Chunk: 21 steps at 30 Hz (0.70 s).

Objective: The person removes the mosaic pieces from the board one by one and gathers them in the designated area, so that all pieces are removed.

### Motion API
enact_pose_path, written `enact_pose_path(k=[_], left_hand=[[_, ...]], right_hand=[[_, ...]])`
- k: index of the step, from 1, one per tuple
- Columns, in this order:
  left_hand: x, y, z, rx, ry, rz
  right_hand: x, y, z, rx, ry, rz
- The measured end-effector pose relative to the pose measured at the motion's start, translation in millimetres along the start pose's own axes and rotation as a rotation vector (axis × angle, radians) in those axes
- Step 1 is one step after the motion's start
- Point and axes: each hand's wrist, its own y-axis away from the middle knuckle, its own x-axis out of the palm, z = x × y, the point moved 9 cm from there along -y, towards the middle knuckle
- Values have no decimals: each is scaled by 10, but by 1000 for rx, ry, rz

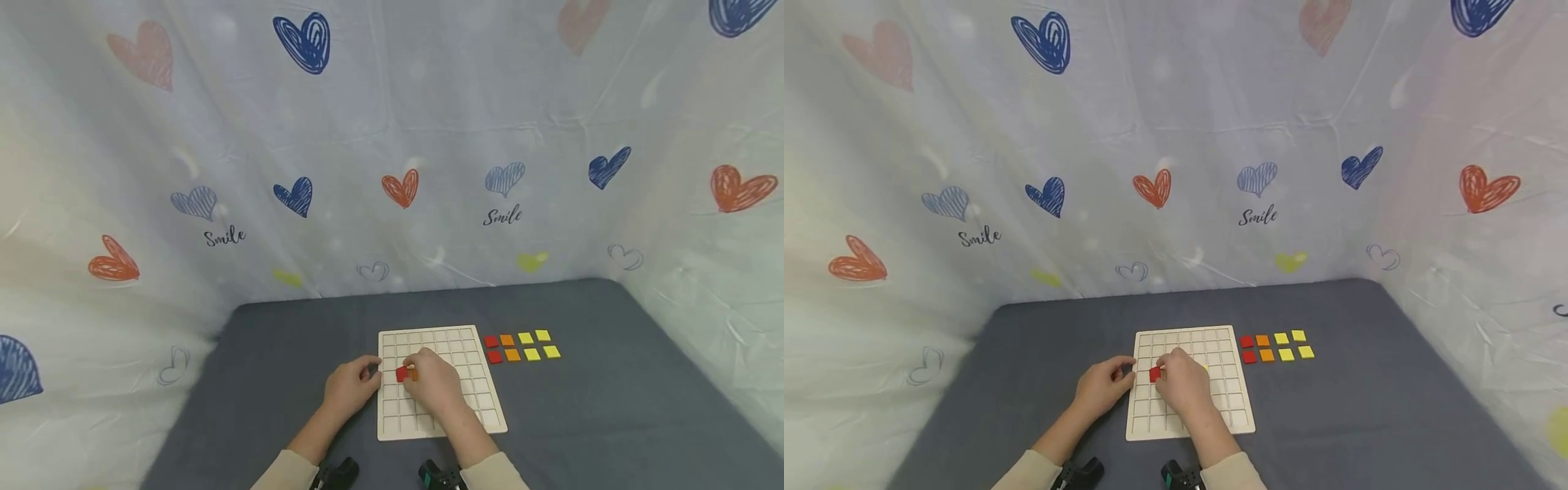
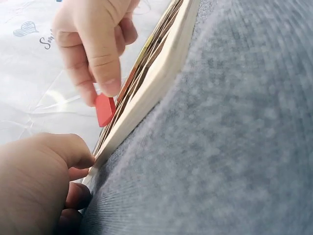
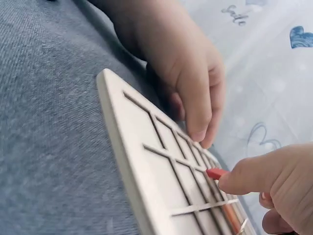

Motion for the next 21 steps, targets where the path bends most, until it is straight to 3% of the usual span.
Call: enact_pose_path(k=[6,13,21], left_hand=[[9,-12,-3,-2,-3,13],[-13,-43,-35,29,0,-17],[13,-9,13,8,-8,14]], right_hand=[[-102,-40,46,-61,-30,16],[-330,-91,29,-46,-145,52],[-459,-57,-84,-18,-231,86]])
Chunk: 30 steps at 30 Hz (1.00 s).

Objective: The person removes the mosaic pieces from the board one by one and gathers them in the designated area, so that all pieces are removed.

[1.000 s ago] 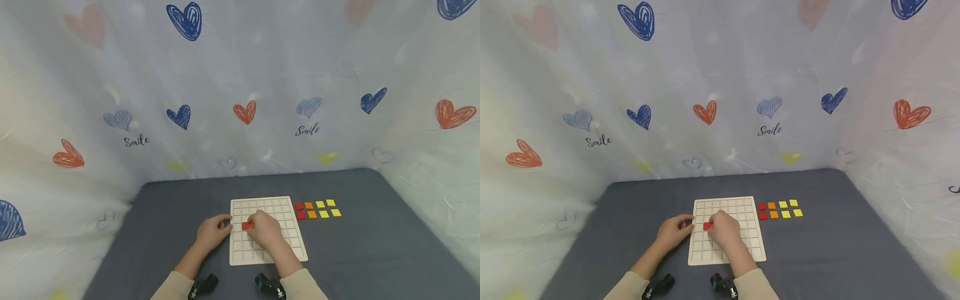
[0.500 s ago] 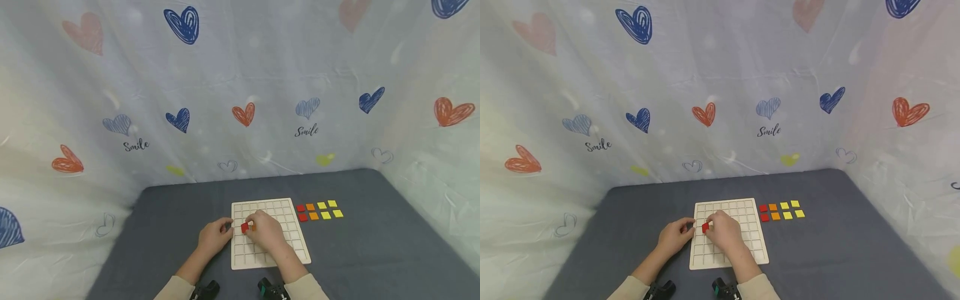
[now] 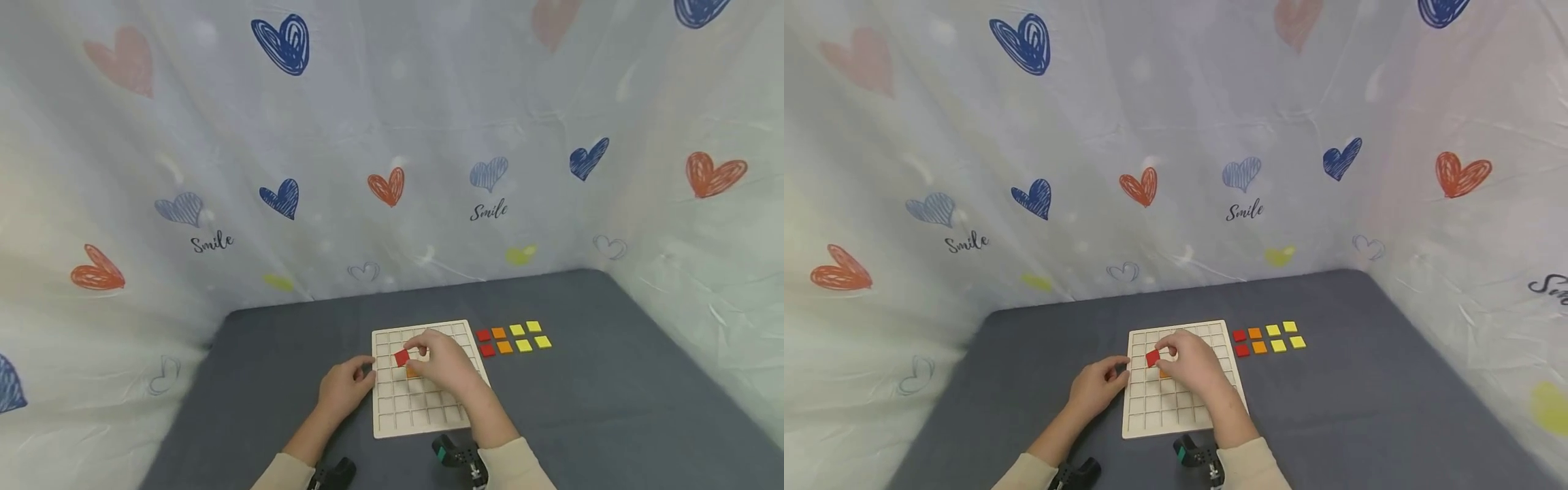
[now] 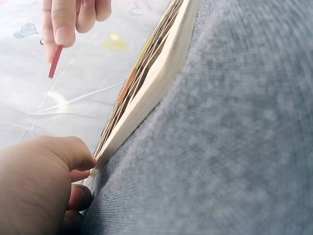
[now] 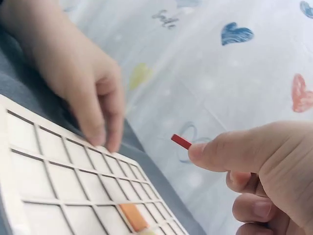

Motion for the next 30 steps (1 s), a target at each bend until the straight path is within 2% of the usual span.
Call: enact_pose_path(k=[6,10,14,20,24,30], left_hand=[[-62,-2,8,-24,12,-2],[-105,3,-8,-21,14,-13],[-110,-9,-8,-17,23,-20],[-50,-14,1,-21,33,18],[-30,-12,12,-20,35,16],[29,-19,35,-21,22,27]], right_hand=[[-190,-2,-100,31,-125,6],[-388,34,-186,53,-180,-4],[-602,66,-303,64,-164,-52],[-855,170,-585,113,-173,-120],[-965,243,-780,151,-191,-139],[-1082,377,-1072,232,-164,-163]])
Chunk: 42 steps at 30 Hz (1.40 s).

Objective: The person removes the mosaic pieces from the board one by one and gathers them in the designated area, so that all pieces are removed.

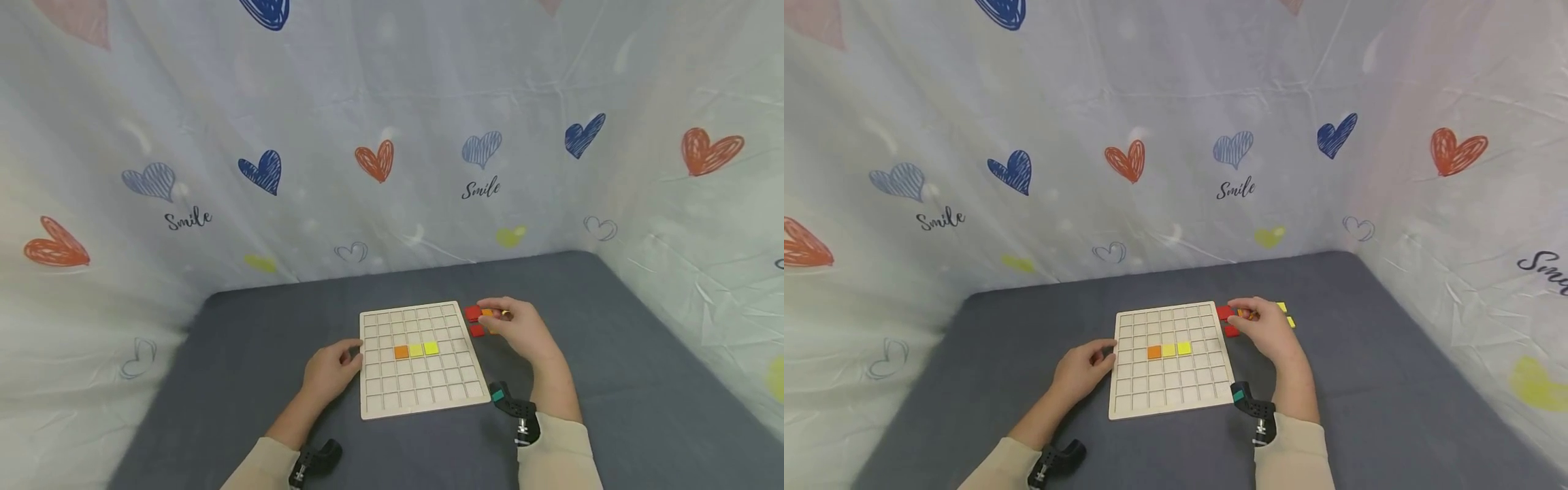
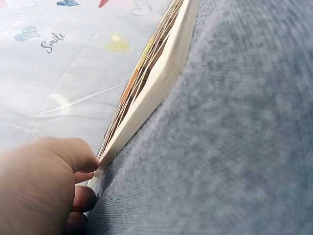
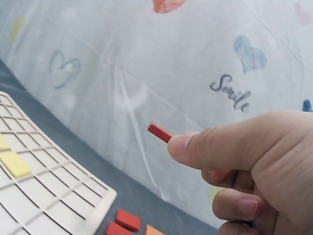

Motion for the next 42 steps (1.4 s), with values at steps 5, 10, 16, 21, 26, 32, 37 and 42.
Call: enact_pose_path(k=[5,10,16,21,26,32,37,42], left_hand=[[-21,0,-11,5,-15,-6],[-36,10,-28,6,-12,-8],[-40,6,-43,15,-12,-16],[-31,-5,-37,7,-7,-10],[-26,-5,-33,7,-5,-9],[-25,3,-47,14,-1,-8],[-23,-13,-33,13,-7,-2],[-24,-20,-29,12,-19,4]], right_hand=[[-73,11,-182,48,22,3],[-29,39,-363,99,77,64],[122,49,-536,174,135,157],[193,17,-635,220,153,146],[186,27,-581,206,143,153],[50,54,-281,122,104,150],[4,29,-13,33,63,111],[165,-36,232,-42,39,98]])
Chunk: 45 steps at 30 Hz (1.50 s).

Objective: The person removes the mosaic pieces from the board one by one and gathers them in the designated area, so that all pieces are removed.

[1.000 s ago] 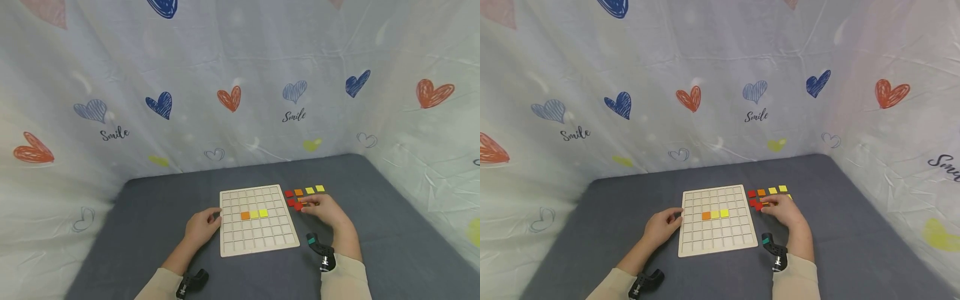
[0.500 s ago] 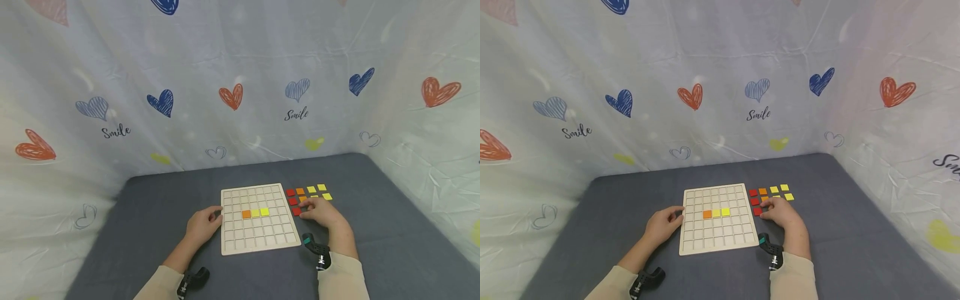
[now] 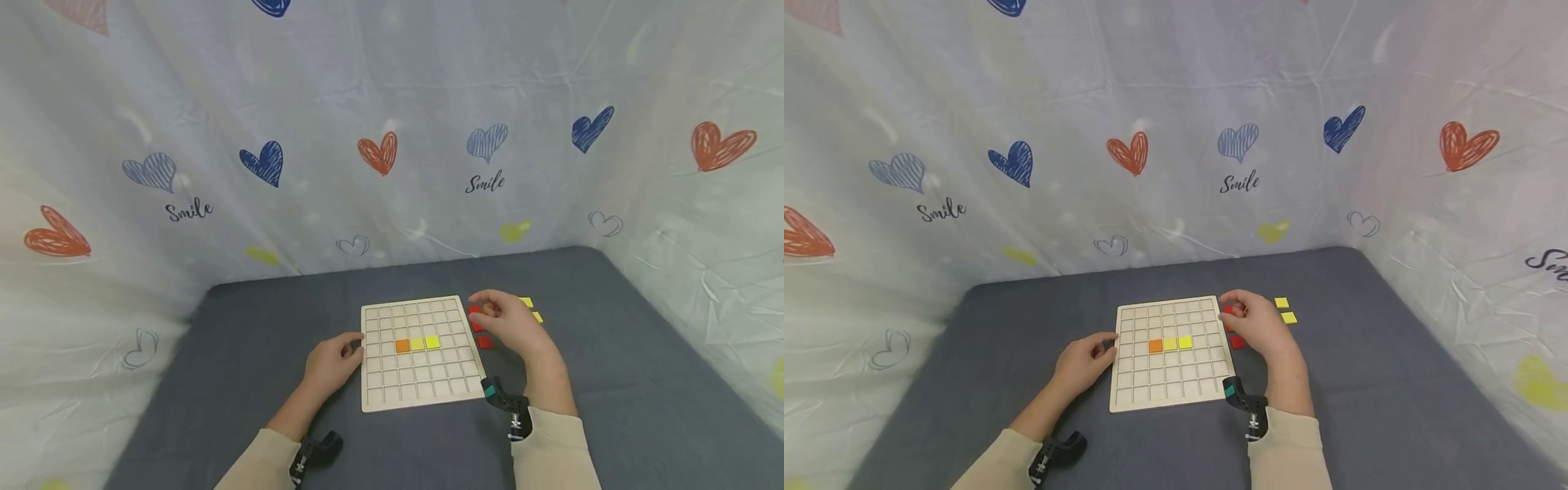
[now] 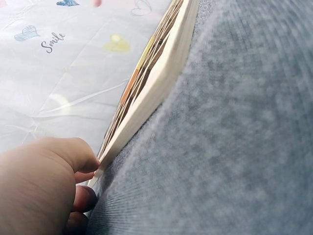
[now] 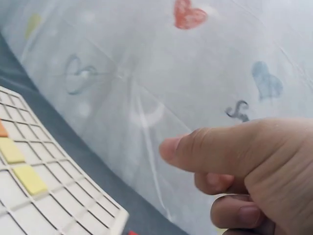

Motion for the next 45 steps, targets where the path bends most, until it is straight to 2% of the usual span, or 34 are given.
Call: enact_pose_path(k=[8,15,20,25,33,41,45], left_hand=[[-10,-2,-7,3,3,8],[-3,0,-1,0,2,4],[-10,0,-15,8,1,-13],[-10,1,-28,13,10,-17],[-24,0,-34,15,13,-13],[-18,-3,-31,11,0,-9],[-18,-6,-32,16,5,-7]], right_hand=[[435,-103,329,-110,185,32],[873,-155,389,-126,253,125],[1082,-156,412,-148,321,156],[1200,-149,394,-147,406,140],[1301,-166,395,-175,460,102],[1297,-182,392,-134,411,65],[1287,-186,422,-141,377,55]])
